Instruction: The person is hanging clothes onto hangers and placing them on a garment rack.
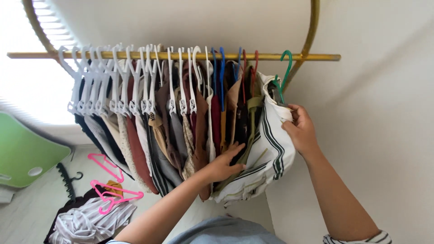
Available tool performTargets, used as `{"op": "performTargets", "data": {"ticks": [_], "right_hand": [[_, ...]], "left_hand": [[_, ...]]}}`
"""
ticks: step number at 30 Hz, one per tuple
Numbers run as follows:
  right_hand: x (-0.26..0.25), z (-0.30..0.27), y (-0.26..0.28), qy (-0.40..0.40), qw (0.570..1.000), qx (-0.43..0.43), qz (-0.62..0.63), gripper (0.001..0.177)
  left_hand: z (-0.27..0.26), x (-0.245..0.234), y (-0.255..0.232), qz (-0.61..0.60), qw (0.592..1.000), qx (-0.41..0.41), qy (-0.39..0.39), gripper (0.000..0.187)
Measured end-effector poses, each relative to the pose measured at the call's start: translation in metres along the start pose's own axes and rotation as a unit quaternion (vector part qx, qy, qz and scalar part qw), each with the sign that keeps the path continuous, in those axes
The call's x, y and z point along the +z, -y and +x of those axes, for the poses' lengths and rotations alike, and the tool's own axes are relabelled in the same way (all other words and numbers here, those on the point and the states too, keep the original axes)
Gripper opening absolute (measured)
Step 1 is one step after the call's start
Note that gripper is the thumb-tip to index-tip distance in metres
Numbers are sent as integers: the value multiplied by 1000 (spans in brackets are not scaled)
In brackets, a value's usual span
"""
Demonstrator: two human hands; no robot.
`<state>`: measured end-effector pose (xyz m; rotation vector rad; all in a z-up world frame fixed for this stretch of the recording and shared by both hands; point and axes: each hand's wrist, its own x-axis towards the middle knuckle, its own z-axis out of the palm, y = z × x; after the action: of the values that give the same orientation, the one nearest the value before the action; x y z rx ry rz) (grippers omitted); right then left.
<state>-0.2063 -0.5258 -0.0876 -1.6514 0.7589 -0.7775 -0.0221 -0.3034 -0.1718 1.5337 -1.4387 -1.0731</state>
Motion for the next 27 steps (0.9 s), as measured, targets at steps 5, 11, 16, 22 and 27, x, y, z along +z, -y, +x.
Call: {"op": "performTargets", "data": {"ticks": [5, 11, 16, 22, 27], "right_hand": [[5, 39, -24, 20, 998, -52, -31, 54], [5, 78, -43, 66, 994, -83, -38, 53], [14, 104, -63, 71, 992, -96, -34, 52], [30, 118, -88, 79, 988, -135, -9, 52], [44, 110, -123, 79, 987, -132, -39, 54]], "left_hand": [[12, 12, -14, 16, 999, -25, -25, 86], [24, 21, -32, 28, 996, -78, -25, 89], [31, 13, -47, 7, 997, -82, -6, 91], [46, -4, -95, -29, 993, -109, 26, 88], [63, 4, -85, 37, 996, -84, -23, 86]]}}
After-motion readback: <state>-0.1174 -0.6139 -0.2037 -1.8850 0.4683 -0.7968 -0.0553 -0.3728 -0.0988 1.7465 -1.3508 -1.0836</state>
